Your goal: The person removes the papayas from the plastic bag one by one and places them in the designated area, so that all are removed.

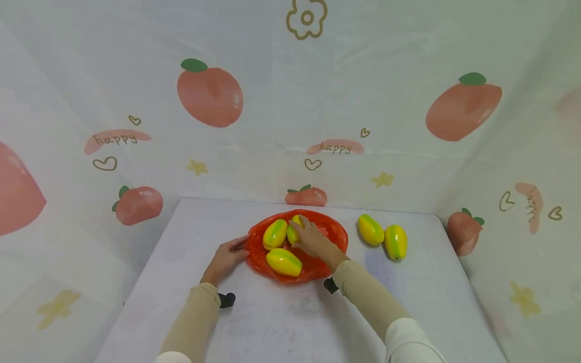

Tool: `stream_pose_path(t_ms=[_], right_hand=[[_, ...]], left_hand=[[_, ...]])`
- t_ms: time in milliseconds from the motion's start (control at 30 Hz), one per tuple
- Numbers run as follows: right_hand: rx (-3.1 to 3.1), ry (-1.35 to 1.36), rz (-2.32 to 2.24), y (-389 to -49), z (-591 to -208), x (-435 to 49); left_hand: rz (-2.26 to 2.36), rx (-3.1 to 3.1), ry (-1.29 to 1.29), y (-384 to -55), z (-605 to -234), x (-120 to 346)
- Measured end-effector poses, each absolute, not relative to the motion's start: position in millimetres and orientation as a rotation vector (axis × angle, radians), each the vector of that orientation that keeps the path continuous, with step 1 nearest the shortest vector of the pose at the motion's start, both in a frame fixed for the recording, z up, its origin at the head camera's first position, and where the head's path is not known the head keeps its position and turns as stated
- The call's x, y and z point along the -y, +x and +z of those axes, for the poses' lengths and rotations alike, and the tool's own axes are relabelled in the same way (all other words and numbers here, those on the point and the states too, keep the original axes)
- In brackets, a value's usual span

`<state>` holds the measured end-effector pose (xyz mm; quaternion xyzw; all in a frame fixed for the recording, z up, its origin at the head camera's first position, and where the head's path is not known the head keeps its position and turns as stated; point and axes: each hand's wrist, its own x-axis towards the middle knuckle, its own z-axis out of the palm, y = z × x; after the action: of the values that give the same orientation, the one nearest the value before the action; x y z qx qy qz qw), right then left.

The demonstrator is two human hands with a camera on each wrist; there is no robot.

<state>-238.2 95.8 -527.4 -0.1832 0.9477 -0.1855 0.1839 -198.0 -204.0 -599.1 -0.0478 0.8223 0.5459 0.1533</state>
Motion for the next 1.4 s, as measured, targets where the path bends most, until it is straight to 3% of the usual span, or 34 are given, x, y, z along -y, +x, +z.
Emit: stream_pose_path(t_ms=[1400], right_hand=[[-2.787,-0.65,-0.62,-217,-497,-108]], left_hand=[[1.55,-2.384,-0.113,-195,-593,203]])
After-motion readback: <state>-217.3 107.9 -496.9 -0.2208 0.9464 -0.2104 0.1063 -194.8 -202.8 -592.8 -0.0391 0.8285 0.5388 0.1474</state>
